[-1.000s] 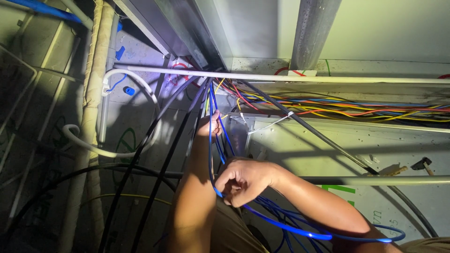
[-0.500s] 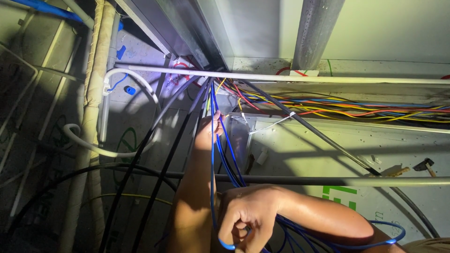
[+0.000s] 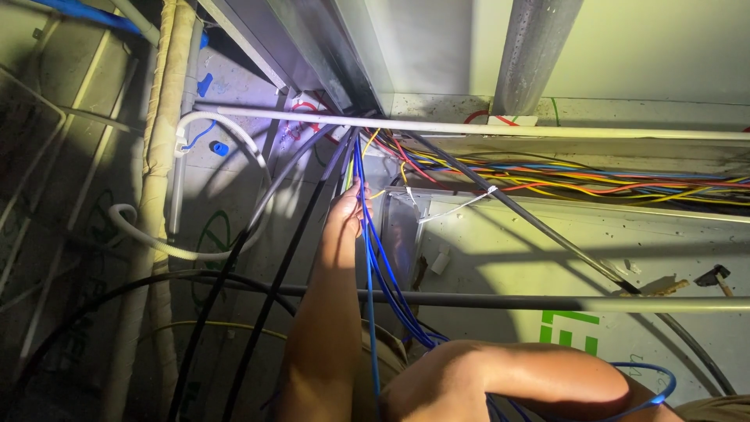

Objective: The person organizes a bundle of blue and other colored cables in a ceiling area. They use a white zip tie to secure the cables to a metal conduit, wrapping the tie around the bundle and tightening it by hand.

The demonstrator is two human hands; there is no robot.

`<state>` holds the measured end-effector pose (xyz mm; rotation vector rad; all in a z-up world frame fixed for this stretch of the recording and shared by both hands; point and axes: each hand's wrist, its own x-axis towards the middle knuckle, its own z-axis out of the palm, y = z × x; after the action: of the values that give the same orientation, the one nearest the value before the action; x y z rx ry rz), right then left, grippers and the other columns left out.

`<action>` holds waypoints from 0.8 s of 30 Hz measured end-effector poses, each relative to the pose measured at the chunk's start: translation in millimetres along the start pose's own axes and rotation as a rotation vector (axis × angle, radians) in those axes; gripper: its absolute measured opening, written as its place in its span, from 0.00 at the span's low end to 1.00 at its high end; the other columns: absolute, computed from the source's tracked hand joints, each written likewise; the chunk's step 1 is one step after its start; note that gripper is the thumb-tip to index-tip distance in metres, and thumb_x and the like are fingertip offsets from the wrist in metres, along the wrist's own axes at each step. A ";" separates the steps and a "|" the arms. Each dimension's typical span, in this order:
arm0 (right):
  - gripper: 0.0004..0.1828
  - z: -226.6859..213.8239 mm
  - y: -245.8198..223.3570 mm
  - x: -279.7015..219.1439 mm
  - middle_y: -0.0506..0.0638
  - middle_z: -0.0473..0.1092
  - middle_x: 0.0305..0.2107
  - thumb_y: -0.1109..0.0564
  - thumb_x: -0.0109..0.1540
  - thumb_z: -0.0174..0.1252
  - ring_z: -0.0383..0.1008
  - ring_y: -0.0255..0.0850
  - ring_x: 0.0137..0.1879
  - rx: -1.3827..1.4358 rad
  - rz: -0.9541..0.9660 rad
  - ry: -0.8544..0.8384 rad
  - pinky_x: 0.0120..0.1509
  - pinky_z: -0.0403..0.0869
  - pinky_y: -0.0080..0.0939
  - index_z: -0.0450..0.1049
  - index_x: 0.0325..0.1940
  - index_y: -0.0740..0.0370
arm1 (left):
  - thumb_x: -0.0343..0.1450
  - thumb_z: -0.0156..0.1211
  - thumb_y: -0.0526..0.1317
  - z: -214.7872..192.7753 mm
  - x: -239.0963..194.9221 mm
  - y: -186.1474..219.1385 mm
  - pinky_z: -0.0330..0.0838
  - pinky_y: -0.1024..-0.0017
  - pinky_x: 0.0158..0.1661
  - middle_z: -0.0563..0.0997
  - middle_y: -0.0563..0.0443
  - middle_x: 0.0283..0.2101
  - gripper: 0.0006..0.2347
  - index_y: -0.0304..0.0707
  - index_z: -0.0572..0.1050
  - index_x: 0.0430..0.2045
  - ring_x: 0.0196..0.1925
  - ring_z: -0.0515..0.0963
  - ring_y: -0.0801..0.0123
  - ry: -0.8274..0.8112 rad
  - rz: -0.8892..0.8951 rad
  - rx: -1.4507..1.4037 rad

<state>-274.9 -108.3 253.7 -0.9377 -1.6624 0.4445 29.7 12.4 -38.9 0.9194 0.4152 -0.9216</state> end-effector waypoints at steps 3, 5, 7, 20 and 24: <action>0.20 2.0 10.6 -2.5 0.60 0.49 0.07 0.47 0.46 0.51 0.49 0.59 0.16 -0.039 -0.002 -0.071 0.28 0.59 0.52 0.53 0.09 0.60 | 0.76 0.57 0.52 14.9 -13.5 0.2 0.49 0.82 0.10 0.71 0.63 0.22 0.12 0.49 0.72 0.27 0.12 0.61 0.83 0.086 0.089 0.128; 0.17 0.3 12.1 -1.6 0.63 0.60 0.11 0.48 0.45 0.55 0.61 0.66 0.22 -0.062 0.058 -0.112 0.33 0.65 0.55 0.60 0.13 0.62 | 0.76 0.60 0.46 28.4 -30.0 0.6 0.52 0.80 0.10 0.74 0.58 0.22 0.12 0.41 0.73 0.26 0.10 0.62 0.81 0.205 0.132 0.179; 0.14 -4.5 7.3 -5.2 0.59 0.61 0.12 0.50 0.44 0.53 0.61 0.61 0.22 -0.054 0.104 -0.087 0.31 0.62 0.52 0.58 0.16 0.60 | 0.76 0.59 0.47 12.4 -15.4 -1.8 0.50 0.81 0.10 0.73 0.58 0.22 0.11 0.41 0.72 0.27 0.10 0.60 0.82 0.173 0.126 0.154; 0.13 -71.5 97.0 -106.0 0.49 0.80 0.31 0.55 0.60 0.66 0.81 0.38 0.40 -0.286 0.824 1.414 0.40 0.78 0.34 0.78 0.48 0.53 | 0.73 0.64 0.42 66.1 -69.2 1.8 0.66 0.69 0.11 0.73 0.45 0.16 0.14 0.31 0.79 0.19 0.12 0.72 0.65 0.460 0.267 0.413; 0.28 -51.9 161.6 -129.0 0.60 0.77 0.46 0.39 0.61 0.64 0.77 0.62 0.55 -0.467 1.185 1.351 0.59 0.75 0.63 0.68 0.62 0.48 | 0.70 0.68 0.45 38.4 -23.6 -19.2 0.76 0.66 0.21 0.75 0.41 0.17 0.15 0.31 0.80 0.17 0.19 0.74 0.62 0.445 0.329 0.543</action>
<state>-161.7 -117.7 73.2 -1.9262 0.1589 0.0573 -1.8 -12.8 -11.1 1.6515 0.3769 -0.5230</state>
